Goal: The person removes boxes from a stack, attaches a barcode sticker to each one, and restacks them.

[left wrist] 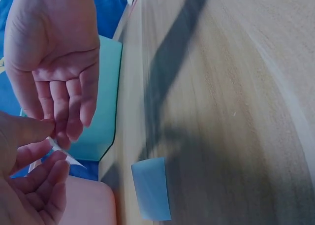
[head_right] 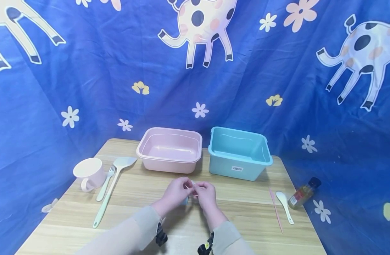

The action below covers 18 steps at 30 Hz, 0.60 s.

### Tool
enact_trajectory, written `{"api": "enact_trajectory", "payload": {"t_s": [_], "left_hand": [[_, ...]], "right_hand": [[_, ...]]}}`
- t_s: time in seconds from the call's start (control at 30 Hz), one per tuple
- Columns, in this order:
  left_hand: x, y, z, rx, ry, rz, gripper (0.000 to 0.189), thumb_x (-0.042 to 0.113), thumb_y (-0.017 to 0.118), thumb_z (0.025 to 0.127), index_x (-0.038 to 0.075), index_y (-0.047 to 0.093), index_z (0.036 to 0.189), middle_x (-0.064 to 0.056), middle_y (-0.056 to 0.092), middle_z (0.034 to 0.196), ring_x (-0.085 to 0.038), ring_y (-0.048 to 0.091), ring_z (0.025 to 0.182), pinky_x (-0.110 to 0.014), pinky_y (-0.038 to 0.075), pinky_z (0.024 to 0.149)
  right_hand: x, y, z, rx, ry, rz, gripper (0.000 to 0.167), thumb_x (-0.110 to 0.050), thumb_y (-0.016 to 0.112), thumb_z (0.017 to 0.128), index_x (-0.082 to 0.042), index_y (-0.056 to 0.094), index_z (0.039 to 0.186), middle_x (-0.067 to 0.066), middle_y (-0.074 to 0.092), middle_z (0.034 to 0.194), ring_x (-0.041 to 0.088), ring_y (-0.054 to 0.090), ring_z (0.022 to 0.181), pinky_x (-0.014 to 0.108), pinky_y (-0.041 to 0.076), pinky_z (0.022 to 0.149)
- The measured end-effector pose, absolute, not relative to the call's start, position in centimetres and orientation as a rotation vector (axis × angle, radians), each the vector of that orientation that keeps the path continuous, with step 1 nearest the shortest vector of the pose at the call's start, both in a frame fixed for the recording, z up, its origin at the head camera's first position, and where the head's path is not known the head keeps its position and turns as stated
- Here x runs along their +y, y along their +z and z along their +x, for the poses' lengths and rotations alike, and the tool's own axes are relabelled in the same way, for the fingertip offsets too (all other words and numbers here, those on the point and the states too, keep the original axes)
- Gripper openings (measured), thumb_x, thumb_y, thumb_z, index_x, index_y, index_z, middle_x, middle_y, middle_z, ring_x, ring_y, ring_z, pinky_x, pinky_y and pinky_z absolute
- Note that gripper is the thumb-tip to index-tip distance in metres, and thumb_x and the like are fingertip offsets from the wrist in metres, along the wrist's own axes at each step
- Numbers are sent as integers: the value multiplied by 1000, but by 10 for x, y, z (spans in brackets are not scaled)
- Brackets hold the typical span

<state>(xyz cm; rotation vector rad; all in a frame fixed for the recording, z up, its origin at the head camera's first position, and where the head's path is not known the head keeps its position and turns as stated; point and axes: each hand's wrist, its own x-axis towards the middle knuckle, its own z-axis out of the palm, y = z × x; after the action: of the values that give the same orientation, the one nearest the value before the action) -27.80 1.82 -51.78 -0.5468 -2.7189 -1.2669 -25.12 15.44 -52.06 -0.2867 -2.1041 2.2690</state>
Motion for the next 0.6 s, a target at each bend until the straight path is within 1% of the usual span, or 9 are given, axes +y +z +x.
{"api": "enact_trajectory", "payload": {"t_s": [0.13, 0.27, 0.33, 0.37, 0.43, 0.57, 0.6], "left_hand": [[16, -518, -278, -2729, -1286, -499, 11, 11, 75, 82, 15, 65, 79, 7, 61, 75, -12, 55, 68, -31, 46, 63], [11, -517, -280, -2730, -1278, -450, 9, 11, 71, 85, 14, 66, 80, 7, 63, 78, -13, 56, 70, -32, 46, 64], [7, -517, -282, -2714, -1289, -424, 7, 11, 71, 86, 13, 67, 81, 6, 63, 79, -13, 57, 71, -33, 46, 65], [5, -517, -283, -2696, -1310, -413, 7, 10, 72, 86, 13, 67, 80, 6, 63, 79, -13, 57, 71, -33, 47, 65], [-1, -517, -285, -2637, -1391, -392, 7, 8, 73, 85, 11, 68, 80, 6, 63, 77, -13, 56, 70, -32, 46, 65], [-17, -521, -294, -2506, -1698, -335, 7, 5, 77, 82, 5, 71, 79, 2, 63, 73, -14, 55, 69, -30, 46, 64], [-22, -523, -296, -2477, -1782, -309, 7, 5, 77, 81, 4, 71, 79, 1, 64, 73, -15, 56, 69, -30, 45, 65]], "right_hand": [[148, -503, -243, -2135, 2275, -243, 22, 3, 54, 96, 22, 58, 104, 16, 67, 85, 18, 66, 73, 29, 57, 64], [144, -495, -239, -2153, 2282, -232, 23, 1, 52, 98, 21, 59, 106, 22, 68, 91, 18, 66, 74, 29, 57, 66], [142, -496, -240, -2158, 2252, -246, 21, 1, 54, 97, 20, 59, 105, 25, 67, 93, 16, 64, 72, 28, 56, 65], [143, -501, -243, -2160, 2224, -267, 20, 0, 56, 96, 18, 60, 104, 24, 67, 94, 18, 64, 73, 29, 56, 65], [145, -513, -249, -2162, 2168, -295, 18, 0, 61, 94, 15, 61, 104, 21, 66, 94, 17, 61, 75, 30, 54, 64], [149, -533, -262, -2174, 2134, -316, 24, -1, 69, 89, 11, 63, 109, 14, 66, 95, 15, 59, 79, 35, 54, 69], [149, -533, -262, -2183, 2151, -304, 26, -2, 70, 88, 11, 64, 110, 12, 67, 94, 14, 59, 79, 34, 54, 69]]}}
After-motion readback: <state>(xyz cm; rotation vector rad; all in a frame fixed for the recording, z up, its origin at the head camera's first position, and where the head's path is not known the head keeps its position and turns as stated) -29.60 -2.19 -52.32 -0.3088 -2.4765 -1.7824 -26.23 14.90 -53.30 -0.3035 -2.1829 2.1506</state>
